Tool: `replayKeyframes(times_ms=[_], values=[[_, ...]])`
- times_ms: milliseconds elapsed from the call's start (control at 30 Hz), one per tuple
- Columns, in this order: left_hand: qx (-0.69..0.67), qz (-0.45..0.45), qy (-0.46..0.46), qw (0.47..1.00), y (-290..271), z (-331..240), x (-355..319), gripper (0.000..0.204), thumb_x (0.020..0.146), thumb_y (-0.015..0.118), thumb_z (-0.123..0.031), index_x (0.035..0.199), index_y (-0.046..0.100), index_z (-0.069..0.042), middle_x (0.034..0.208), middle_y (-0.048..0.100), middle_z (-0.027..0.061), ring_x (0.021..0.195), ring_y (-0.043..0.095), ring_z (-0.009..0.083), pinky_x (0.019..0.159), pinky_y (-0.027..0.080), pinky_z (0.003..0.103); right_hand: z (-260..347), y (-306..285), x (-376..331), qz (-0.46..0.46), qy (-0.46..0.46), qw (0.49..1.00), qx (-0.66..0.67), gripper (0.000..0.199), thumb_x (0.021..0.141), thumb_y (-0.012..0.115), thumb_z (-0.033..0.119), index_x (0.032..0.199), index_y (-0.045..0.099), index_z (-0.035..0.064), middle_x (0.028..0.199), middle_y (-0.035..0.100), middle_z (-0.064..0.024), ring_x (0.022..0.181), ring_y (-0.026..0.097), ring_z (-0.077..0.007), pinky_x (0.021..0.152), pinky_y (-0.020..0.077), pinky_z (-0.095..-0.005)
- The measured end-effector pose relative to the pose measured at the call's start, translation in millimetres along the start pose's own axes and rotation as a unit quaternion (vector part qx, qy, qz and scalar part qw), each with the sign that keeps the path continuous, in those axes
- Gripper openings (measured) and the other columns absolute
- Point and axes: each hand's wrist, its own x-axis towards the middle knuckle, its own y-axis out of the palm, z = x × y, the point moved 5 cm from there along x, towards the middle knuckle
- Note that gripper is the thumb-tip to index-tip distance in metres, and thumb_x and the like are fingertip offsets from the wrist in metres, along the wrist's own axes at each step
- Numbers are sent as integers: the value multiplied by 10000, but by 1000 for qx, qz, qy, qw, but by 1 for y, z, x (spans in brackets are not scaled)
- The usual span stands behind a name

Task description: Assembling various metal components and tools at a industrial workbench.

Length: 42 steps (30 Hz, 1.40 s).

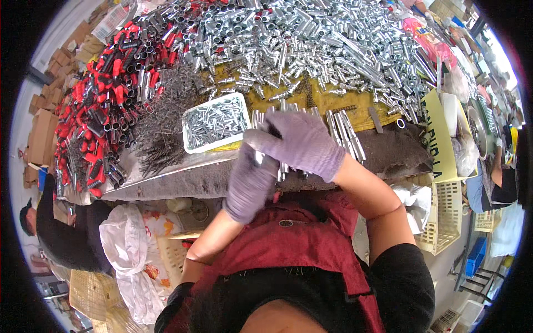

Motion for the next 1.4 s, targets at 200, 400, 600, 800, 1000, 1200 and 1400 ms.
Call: replayKeyframes(times_ms=[200,400,600,800,1000,1200,1400], values=[[285,161,21,945,36,7,-16,329,847,561,-227,1067,439,-14,835,560,188,751,591,313,645,465,382,-74,4,-45,-55,110,949,289,585,757,570,570,737,628,-11,627,599,-74,552,546,-175,528,429,-321],[108,295,-237,919,71,43,-17,311,889,477,-292,1002,469,-2,725,570,82,553,576,188,517,478,317,-120,-25,-56,-136,196,891,386,420,776,603,407,748,625,-11,592,537,-2,527,460,-76,470,360,-243],[-234,281,-433,824,102,103,-30,354,900,457,-380,951,511,-34,764,591,68,550,578,170,517,496,300,-188,-4,-3,1,263,955,141,466,783,537,434,942,634,7,784,622,-124,716,592,-214,675,458,-343],[-195,338,-386,836,96,87,-31,359,878,496,-372,1041,464,-54,802,580,57,654,588,165,562,498,307,-196,-43,33,-42,266,954,-129,436,856,438,429,1008,595,52,1046,591,-188,986,564,-335,857,431,-421],[-86,368,-349,857,104,49,-18,391,881,492,-360,1084,434,-31,800,576,61,660,580,151,568,486,277,-300,-83,78,-141,271,889,-341,282,848,446,231,1035,592,77,1098,578,-173,1006,569,-315,852,455,-419],[-16,348,-231,909,99,22,12,415,873,522,-313,1149,426,-17,844,568,49,713,571,126,622,485,247,-283,-89,85,-92,303,913,-256,267,780,538,186,972,615,17,1007,613,-196,976,584,-337,843,457,-409],[59,180,63,980,60,-13,56,455,879,552,-205,1264,368,-49,943,586,91,829,583,147,682,474,250,-160,-71,-4,-110,246,954,133,288,740,579,86,994,478,-6,879,530,-133,803,536,-232,736,434,-356]])
